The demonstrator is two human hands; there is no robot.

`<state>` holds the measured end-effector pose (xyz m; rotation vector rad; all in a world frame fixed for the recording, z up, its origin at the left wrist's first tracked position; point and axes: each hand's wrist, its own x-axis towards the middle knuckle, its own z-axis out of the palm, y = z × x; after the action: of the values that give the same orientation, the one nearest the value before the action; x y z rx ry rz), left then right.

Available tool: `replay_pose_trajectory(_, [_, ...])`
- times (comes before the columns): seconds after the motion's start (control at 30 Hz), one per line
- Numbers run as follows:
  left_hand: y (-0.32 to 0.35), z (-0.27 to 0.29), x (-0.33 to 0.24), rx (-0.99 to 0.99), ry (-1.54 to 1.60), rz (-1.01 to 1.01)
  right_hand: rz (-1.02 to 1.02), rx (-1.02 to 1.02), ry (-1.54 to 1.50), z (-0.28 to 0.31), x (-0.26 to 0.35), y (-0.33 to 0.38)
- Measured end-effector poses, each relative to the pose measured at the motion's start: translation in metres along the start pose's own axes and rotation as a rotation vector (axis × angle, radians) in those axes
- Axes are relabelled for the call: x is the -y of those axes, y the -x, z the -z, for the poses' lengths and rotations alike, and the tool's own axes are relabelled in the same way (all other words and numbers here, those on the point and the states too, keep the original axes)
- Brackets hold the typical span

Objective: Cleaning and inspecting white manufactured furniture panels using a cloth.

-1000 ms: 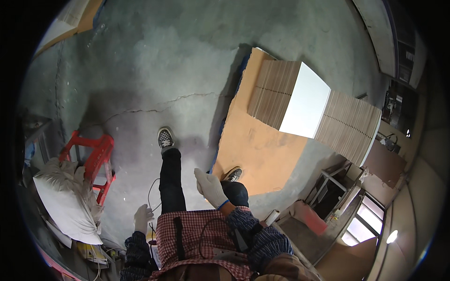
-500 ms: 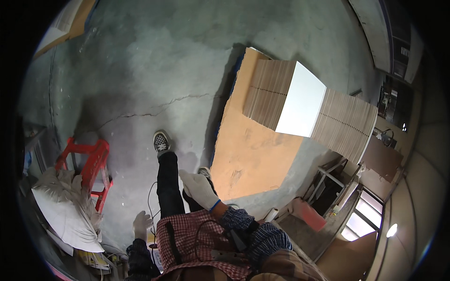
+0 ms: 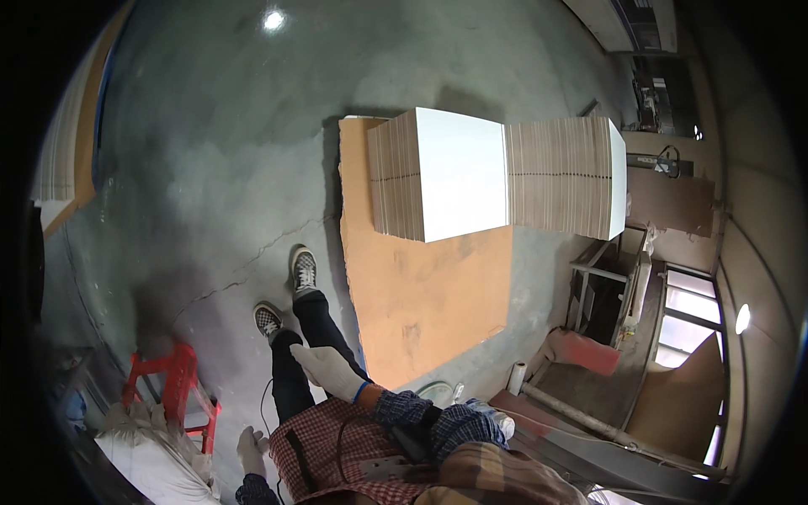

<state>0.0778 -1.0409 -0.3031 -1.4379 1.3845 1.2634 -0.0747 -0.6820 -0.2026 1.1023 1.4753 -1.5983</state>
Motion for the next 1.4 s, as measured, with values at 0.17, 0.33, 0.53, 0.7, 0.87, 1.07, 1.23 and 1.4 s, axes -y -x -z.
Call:
replay_pose_trajectory(0.17, [0.002, -0.012, -0.028, 0.004, -0.072, -0.036, 0.023, -0.032, -0.024, 0.027, 0.024, 0.006])
replay_pose_trajectory(0.33, [0.01, -0.053, -0.056, -0.097, -0.163, -0.135, 0.06, -0.076, -0.055, 0.077, 0.05, 0.01])
replay_pose_trajectory(0.53, [0.019, -0.093, -0.093, 0.024, -0.181, -0.176, 0.072, -0.117, -0.15, 0.138, 0.074, 0.02])
replay_pose_trajectory(0.7, [0.041, -0.119, -0.122, 0.071, -0.345, -0.33, 0.127, -0.143, -0.322, 0.182, 0.086, 0.036])
replay_pose_trajectory(0.87, [0.055, -0.116, -0.157, 0.078, -0.164, -0.406, 0.225, -0.199, -0.401, 0.202, 0.099, 0.064])
replay_pose_trajectory(1.07, [0.054, -0.092, -0.211, 0.151, -0.158, -0.412, 0.434, -0.321, -0.321, 0.196, 0.102, 0.084])
replay_pose_trajectory(1.23, [0.05, -0.064, -0.243, 0.211, -0.234, -0.48, 0.452, -0.358, -0.309, 0.167, 0.133, 0.112])
replay_pose_trajectory(1.4, [0.075, -0.022, -0.287, -0.078, -1.398, -1.533, 0.77, -0.563, 0.471, 0.131, 0.13, 0.107])
